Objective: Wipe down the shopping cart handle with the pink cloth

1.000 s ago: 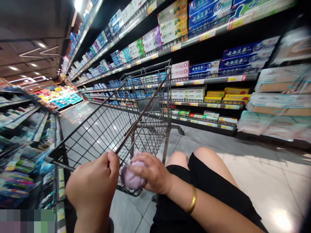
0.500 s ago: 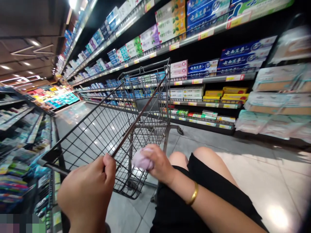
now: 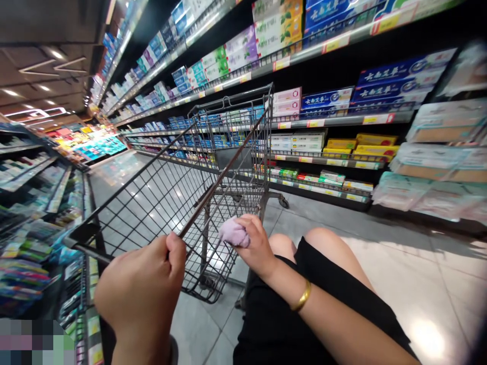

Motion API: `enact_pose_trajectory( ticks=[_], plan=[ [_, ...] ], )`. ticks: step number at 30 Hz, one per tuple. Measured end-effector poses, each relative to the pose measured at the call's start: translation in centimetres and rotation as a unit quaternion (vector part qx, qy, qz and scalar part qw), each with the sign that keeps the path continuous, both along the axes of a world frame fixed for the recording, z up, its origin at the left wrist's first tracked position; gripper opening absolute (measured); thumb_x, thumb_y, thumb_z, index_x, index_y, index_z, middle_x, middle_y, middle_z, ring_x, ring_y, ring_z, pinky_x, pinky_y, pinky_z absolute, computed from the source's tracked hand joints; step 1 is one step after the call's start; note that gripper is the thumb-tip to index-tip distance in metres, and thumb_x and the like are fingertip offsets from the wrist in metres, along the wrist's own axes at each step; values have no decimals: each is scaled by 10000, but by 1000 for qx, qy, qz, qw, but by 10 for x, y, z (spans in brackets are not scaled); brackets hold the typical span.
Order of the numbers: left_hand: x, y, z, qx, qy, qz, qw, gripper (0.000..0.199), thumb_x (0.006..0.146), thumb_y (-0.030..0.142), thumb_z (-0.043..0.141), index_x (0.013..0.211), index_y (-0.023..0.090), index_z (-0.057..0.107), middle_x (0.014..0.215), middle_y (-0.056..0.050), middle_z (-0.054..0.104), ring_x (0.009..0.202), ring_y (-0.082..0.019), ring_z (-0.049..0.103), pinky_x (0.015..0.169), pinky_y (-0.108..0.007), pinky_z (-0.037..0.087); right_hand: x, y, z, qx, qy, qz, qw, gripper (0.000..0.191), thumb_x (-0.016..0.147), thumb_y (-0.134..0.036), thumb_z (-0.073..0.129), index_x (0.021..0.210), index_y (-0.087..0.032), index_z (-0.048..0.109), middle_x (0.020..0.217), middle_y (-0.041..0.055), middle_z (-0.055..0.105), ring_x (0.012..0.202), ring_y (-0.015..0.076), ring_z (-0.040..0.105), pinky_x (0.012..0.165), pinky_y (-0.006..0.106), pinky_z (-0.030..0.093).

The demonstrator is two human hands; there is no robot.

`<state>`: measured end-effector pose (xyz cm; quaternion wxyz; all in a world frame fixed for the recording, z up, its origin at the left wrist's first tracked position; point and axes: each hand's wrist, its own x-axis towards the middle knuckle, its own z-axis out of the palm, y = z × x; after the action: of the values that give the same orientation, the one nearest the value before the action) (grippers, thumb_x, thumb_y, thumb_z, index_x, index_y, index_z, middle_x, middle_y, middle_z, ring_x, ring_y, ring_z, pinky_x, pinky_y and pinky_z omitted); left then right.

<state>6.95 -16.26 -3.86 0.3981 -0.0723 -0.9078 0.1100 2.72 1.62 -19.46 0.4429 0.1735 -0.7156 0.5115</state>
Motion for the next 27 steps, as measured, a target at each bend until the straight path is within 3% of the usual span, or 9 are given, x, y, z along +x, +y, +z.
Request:
enact_pose_trajectory(
  ticks=[2,7,9,13,15,20,25,27],
  plan=[
    [0,0,0,0,-2,1,1000,389,1000,338,421,629,224,456,588,-23,385,592,-174,238,621,-321,137,6,-3,4,20,10,11,1000,660,771,-119,724,1378,-274,518,1257,116,566,1170,255,605,977,440,575],
    [1,1,2,0,-1,23,1000,384,992,333,428,624,224,446,593,-29,395,599,-177,237,612,-314,148,26,-22,10,160,132,111,972,524,860,-219,677,1360,-257,523,1248,112,618,1129,238,616,1000,434,564],
    [1,3,2,2,-5,21,1000,391,993,337,425,619,224,437,594,-29,387,601,-178,238,612,-316,147,20,-19,3,127,103,101,981,540,860,-204,683,1368,-270,512,1246,107,616,1144,238,617,986,435,569],
    [0,3,1,13,-8,11,1000,416,1003,351,413,607,223,414,588,-21,354,594,-174,231,616,-323,141,6,-6,-9,-7,-30,9,999,622,783,-145,743,1351,-263,517,1237,111,583,1186,259,606,998,449,570],
    [0,3,1,12,-4,10,1000,412,1005,346,413,611,225,418,585,-19,351,594,-176,227,616,-324,140,10,-8,-8,14,-18,22,1000,625,781,-151,737,1358,-253,518,1249,123,578,1189,267,603,995,452,572],
    [0,0,0,-11,4,4,1000,407,1015,331,403,621,231,416,592,-23,380,603,-182,255,615,-324,148,25,-25,-3,111,118,120,980,523,864,-235,677,1361,-228,515,1195,118,618,1108,244,631,941,423,586],
    [0,2,0,-19,4,9,1000,398,1017,339,400,636,231,450,595,-29,410,604,-186,298,609,-326,145,9,-10,-14,8,0,32,999,622,797,-198,759,1361,-260,503,1209,112,590,1139,258,620,962,446,579],
    [0,2,-1,-20,6,14,1000,400,1014,341,400,632,230,448,592,-29,411,601,-185,302,607,-326,145,10,-8,-13,22,-13,30,999,649,778,-181,761,1367,-256,499,1232,119,580,1169,265,611,983,451,575]
  ],
)
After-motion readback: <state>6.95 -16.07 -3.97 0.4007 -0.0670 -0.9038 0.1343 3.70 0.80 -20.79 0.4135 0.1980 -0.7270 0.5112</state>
